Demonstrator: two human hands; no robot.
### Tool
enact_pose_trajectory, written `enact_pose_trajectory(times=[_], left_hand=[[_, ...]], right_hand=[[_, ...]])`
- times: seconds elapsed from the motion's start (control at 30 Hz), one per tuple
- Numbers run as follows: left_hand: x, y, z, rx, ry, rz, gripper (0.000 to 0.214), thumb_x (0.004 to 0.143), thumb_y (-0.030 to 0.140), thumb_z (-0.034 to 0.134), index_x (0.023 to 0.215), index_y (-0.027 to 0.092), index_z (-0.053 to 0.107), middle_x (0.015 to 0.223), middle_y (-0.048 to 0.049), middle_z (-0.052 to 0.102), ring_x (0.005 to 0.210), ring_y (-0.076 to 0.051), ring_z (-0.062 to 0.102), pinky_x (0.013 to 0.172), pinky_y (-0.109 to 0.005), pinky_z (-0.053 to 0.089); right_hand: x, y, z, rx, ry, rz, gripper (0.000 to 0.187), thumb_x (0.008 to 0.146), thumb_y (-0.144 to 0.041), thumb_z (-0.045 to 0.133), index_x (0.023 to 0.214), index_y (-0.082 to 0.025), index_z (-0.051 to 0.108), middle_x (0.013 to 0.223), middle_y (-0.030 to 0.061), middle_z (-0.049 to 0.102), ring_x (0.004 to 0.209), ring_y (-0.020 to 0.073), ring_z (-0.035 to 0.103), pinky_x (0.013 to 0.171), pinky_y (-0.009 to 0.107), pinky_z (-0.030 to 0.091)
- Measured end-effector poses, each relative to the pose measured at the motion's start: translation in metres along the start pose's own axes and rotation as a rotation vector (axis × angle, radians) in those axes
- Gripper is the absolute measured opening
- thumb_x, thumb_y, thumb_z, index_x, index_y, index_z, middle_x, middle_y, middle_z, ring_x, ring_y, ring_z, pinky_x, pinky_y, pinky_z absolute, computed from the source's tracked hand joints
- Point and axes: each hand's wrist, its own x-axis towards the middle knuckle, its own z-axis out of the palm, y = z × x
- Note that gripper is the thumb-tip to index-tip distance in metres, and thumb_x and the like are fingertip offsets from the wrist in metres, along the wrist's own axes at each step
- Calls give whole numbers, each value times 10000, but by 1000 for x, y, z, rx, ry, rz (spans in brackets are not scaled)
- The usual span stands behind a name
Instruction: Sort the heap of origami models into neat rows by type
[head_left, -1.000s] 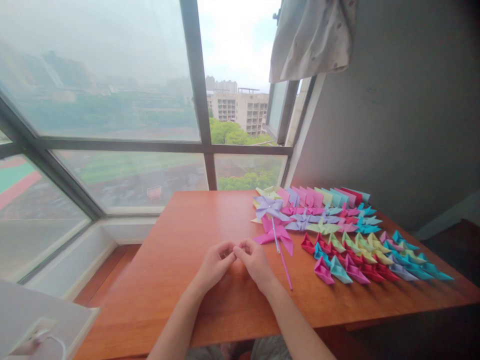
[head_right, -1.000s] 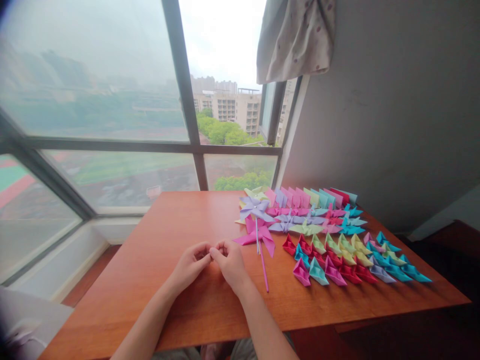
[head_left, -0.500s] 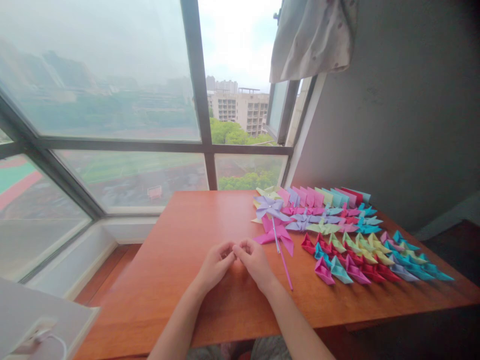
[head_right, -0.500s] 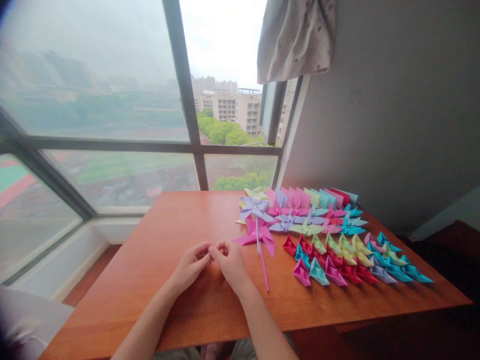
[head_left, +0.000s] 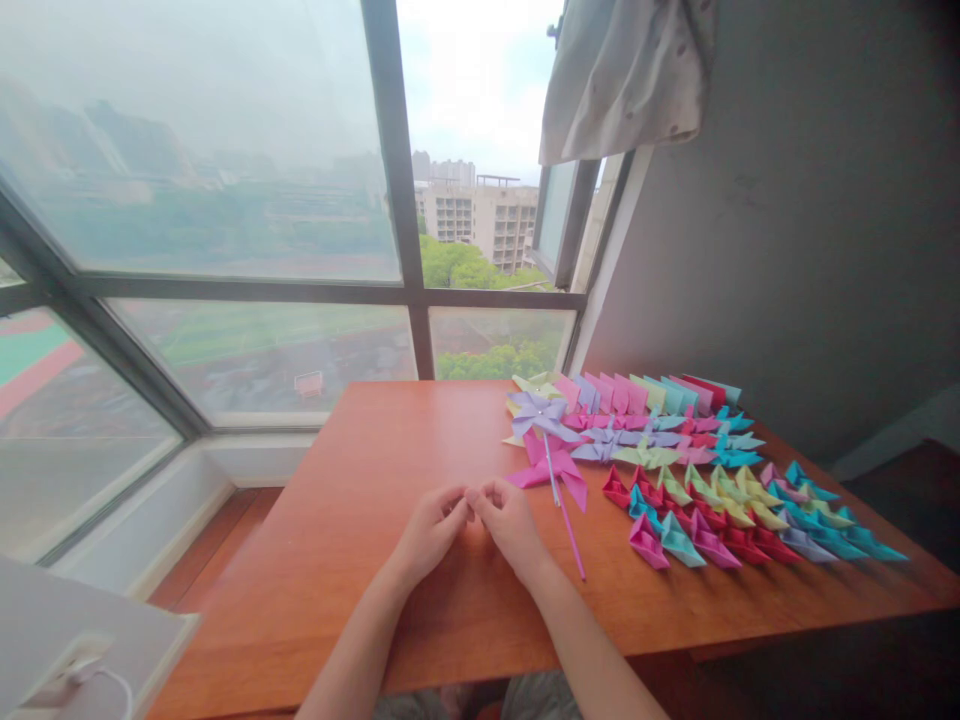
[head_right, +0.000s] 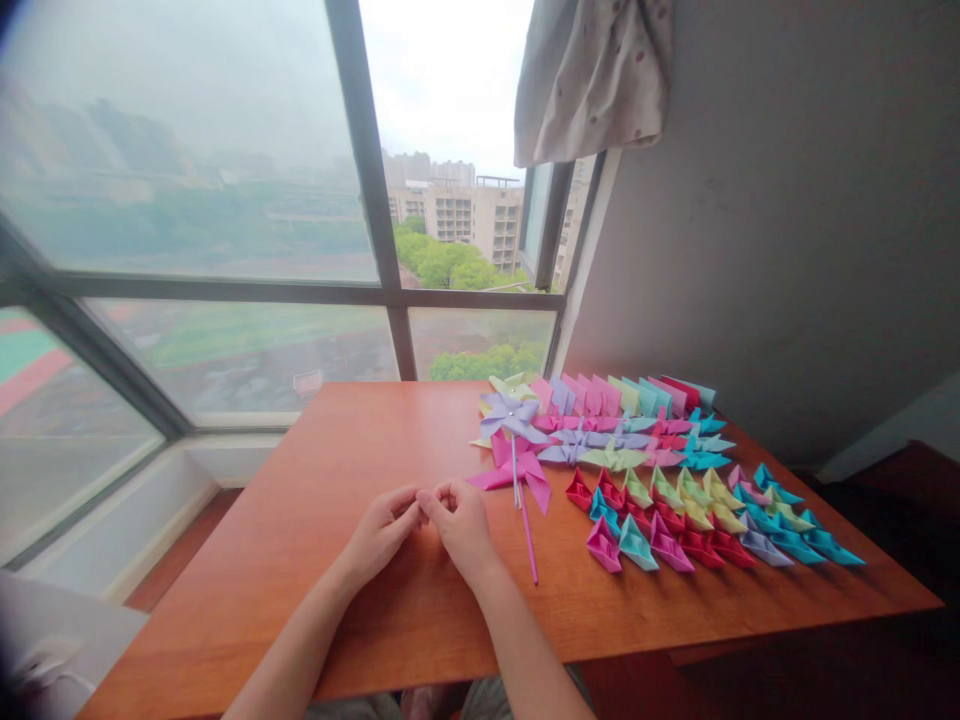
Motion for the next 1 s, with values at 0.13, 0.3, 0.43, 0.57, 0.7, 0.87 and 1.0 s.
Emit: enact_pose_trajectory(times=[0.13, 0.3, 0.43, 0.57, 0.7, 0.87, 1.0], left_hand=[[0, -3, 0, 17, 0, 3, 430, 876, 522, 530, 645, 161, 575, 622, 7, 543, 629, -149, 479, 588, -236, 392], [0, -4, 0, 28, -16, 9, 419, 882, 513, 524, 659, 162, 577, 632, 0, 559, 638, -157, 507, 609, -245, 402], [0, -3, 0, 35, -20, 14, 395, 892, 478, 520, 664, 162, 581, 635, 2, 564, 636, -155, 508, 608, -242, 399], [0, -1, 0, 38, -18, 21, 354, 897, 423, 519, 674, 159, 593, 645, 0, 575, 642, -154, 515, 610, -238, 403], [0, -3, 0, 40, -18, 30, 269, 881, 351, 540, 721, 151, 622, 680, -8, 604, 658, -156, 532, 622, -242, 414], [0, -7, 1, 48, -29, 38, 228, 878, 318, 545, 761, 147, 641, 709, -20, 632, 675, -163, 558, 628, -244, 423], [1, -6, 1, 53, -54, 49, 204, 879, 308, 542, 827, 147, 655, 767, -36, 662, 726, -176, 586, 669, -255, 444]], right_hand=[[1, 4, 0, -12, -1, -28, 436, 794, -589, 610, 624, -193, 546, 526, -42, 528, 489, 98, 439, 497, 229, 341], [1, 6, 0, -35, 12, -33, 399, 810, -546, 609, 637, -190, 559, 526, -43, 530, 495, 102, 444, 501, 231, 335], [0, 3, 0, -4, 16, -21, 346, 800, -499, 622, 650, -194, 556, 556, -33, 561, 523, 114, 486, 523, 237, 363], [1, 1, 0, 12, 24, 16, 309, 774, -463, 634, 644, -198, 543, 536, -38, 552, 504, 111, 475, 510, 237, 360], [1, 2, 0, 45, 32, 28, 277, 735, -438, 657, 658, -201, 537, 550, -35, 570, 515, 119, 506, 516, 239, 380], [0, 5, 0, 47, 39, -13, 230, 749, -393, 640, 674, -194, 552, 576, -25, 588, 544, 124, 528, 536, 240, 400], [0, 6, -2, -62, 75, -51, 191, 765, -351, 613, 687, -184, 566, 609, -19, 600, 576, 125, 540, 553, 232, 408]])
